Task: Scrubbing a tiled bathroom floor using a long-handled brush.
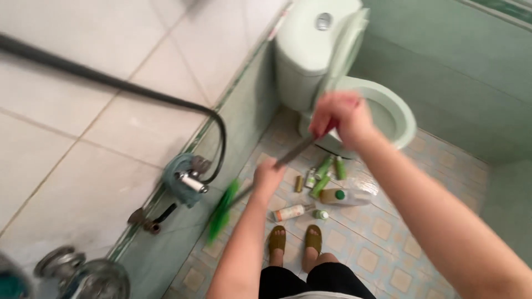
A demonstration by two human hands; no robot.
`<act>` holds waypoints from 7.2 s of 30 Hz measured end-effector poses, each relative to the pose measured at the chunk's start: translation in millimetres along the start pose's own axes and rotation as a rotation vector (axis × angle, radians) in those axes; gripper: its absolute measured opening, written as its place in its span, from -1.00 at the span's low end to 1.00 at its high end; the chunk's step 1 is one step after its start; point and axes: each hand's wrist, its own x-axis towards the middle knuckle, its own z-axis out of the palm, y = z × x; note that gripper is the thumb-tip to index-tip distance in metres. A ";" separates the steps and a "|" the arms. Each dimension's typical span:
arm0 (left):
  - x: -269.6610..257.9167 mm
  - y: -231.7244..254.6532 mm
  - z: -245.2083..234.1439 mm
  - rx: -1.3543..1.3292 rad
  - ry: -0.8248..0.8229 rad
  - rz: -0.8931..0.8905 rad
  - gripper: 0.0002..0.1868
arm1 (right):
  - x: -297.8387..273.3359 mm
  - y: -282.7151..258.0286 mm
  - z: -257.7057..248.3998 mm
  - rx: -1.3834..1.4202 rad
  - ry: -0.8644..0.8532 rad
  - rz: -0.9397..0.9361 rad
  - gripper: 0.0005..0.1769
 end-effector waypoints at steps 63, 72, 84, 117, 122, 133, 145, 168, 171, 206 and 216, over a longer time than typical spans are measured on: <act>84.6 119.8 119.3 -0.955 -0.400 -0.539 -0.81 | -107.2 25.1 -88.9 -0.184 0.215 -0.355 -0.80; 130.9 153.0 94.9 -0.069 0.231 0.369 -0.71 | -65.0 3.7 -77.7 -0.431 0.037 -0.447 -0.77; 124.7 132.8 58.6 -0.180 -0.004 0.093 -0.71 | 38.6 -57.5 -61.6 -0.263 0.033 -0.123 -0.79; 74.4 162.0 -9.8 -0.143 0.107 0.062 -0.58 | 44.7 -48.2 -76.2 -0.048 -0.327 -0.075 -0.75; 55.2 145.3 1.3 -0.181 0.284 -0.060 -0.55 | 35.1 -63.5 -42.8 -0.002 -0.400 -0.059 -0.82; 134.8 127.7 37.5 -0.453 0.166 0.104 -0.63 | 17.1 -9.0 -3.1 -0.642 -0.261 -0.236 -0.88; 35.8 102.0 -61.3 -0.494 -0.108 0.065 -0.60 | 46.0 -48.5 45.3 -0.264 -0.253 -0.096 -0.91; -57.2 146.7 32.2 -0.431 0.327 -0.024 -0.82 | -67.2 -93.6 -10.1 -0.160 -0.673 -0.045 -0.80; -47.8 202.3 38.2 -0.601 0.050 -0.172 -0.81 | -85.4 -105.3 -27.8 -0.431 -0.645 -0.075 -0.83; -492.2 -188.1 -146.3 -0.101 0.755 -0.682 -0.72 | -333.5 88.3 373.0 -0.214 -1.309 -0.102 -0.91; -405.5 -99.2 -168.2 -0.308 0.405 -0.416 -0.80 | -302.5 50.5 331.8 -0.111 -0.790 -0.194 -0.69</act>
